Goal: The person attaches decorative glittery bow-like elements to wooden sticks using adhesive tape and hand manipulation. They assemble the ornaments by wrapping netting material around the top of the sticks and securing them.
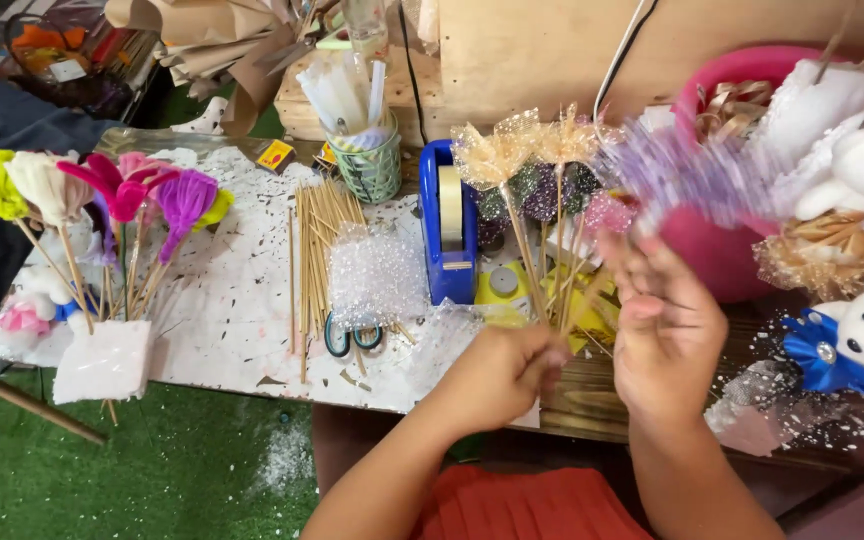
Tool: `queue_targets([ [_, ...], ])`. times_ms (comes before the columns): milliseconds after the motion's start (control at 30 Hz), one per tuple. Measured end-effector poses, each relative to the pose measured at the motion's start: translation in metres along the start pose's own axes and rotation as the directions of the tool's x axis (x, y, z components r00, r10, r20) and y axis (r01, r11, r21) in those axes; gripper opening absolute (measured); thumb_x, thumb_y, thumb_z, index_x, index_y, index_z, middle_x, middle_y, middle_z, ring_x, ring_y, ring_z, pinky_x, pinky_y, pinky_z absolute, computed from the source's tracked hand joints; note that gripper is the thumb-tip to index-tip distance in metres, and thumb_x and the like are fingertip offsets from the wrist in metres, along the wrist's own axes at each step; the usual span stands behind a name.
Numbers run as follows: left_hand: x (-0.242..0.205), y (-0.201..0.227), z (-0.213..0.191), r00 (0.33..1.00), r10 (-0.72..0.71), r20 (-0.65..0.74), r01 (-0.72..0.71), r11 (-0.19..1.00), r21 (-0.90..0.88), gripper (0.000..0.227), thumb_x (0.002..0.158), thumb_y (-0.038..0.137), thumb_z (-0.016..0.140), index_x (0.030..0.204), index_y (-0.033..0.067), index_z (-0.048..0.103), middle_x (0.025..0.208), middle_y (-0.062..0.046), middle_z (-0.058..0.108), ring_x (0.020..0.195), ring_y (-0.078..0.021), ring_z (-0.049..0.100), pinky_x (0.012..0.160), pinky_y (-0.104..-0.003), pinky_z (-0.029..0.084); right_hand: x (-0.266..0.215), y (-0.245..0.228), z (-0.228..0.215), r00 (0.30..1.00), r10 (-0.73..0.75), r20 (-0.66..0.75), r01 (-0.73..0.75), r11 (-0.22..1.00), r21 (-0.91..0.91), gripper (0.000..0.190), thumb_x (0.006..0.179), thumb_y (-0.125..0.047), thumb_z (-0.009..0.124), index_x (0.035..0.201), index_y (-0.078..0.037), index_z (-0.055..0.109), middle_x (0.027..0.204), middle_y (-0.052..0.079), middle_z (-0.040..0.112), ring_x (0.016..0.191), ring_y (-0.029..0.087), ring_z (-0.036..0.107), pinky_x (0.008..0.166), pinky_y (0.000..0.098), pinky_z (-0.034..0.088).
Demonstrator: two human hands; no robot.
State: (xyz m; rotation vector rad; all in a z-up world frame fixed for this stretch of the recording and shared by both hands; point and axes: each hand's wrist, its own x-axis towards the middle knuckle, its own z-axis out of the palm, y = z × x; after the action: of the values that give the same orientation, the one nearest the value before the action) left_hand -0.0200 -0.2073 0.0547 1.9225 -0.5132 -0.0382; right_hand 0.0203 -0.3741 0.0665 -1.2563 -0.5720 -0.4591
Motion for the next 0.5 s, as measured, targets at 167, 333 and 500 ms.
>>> queue_targets([
  [167, 0.047, -0.002, 0.002, 0.961, -0.238, -0.141, 0.256, 0.958, 0.131, 0.028, 0.101, 0.032, 0.055, 0.122, 0.0147, 0.059, 0.082, -0.012, 0.074, 0.089, -0.0342, 0.073, 0.078, -0.048, 0.059, -0.005, 0.004, 0.022, 0.992, 0.124, -0.020, -0.124, 0.937, -0.328, 0.064, 0.108, -0.034, 0.051, 0.159, 0.000, 0.034, 0.159, 0.021, 0.041, 0.148, 0.031, 0.034, 0.121, 0.0464, 0.030],
  [333, 0.043, -0.043, 0.026, 0.952, -0.302, 0.054, 0.293, 0.947, 0.131, 0.030, 0.092, 0.021, 0.053, 0.107, 0.0027, 0.070, 0.084, -0.023, 0.073, 0.093, -0.0483, 0.071, 0.077, -0.060, 0.057, -0.019, 0.047, 0.004, 0.976, 0.216, 0.031, -0.164, 0.819, -0.550, 0.050, 0.098, -0.022, 0.069, 0.143, -0.003, 0.059, 0.146, 0.025, 0.052, 0.144, 0.041, 0.042, 0.121, 0.0546, 0.027],
  [500, -0.013, -0.030, -0.038, 0.905, -0.272, -0.328, 0.314, 0.946, 0.082, 0.031, 0.086, 0.013, 0.070, 0.116, 0.0069, 0.075, 0.089, -0.017, 0.078, 0.085, -0.0383, 0.077, 0.074, -0.047, 0.060, -0.021, 0.052, 0.012, 0.969, 0.213, 0.123, -0.091, 0.775, -0.625, 0.045, 0.098, -0.025, 0.071, 0.139, -0.009, 0.064, 0.148, 0.025, 0.052, 0.144, 0.048, 0.041, 0.121, 0.0588, 0.026],
])
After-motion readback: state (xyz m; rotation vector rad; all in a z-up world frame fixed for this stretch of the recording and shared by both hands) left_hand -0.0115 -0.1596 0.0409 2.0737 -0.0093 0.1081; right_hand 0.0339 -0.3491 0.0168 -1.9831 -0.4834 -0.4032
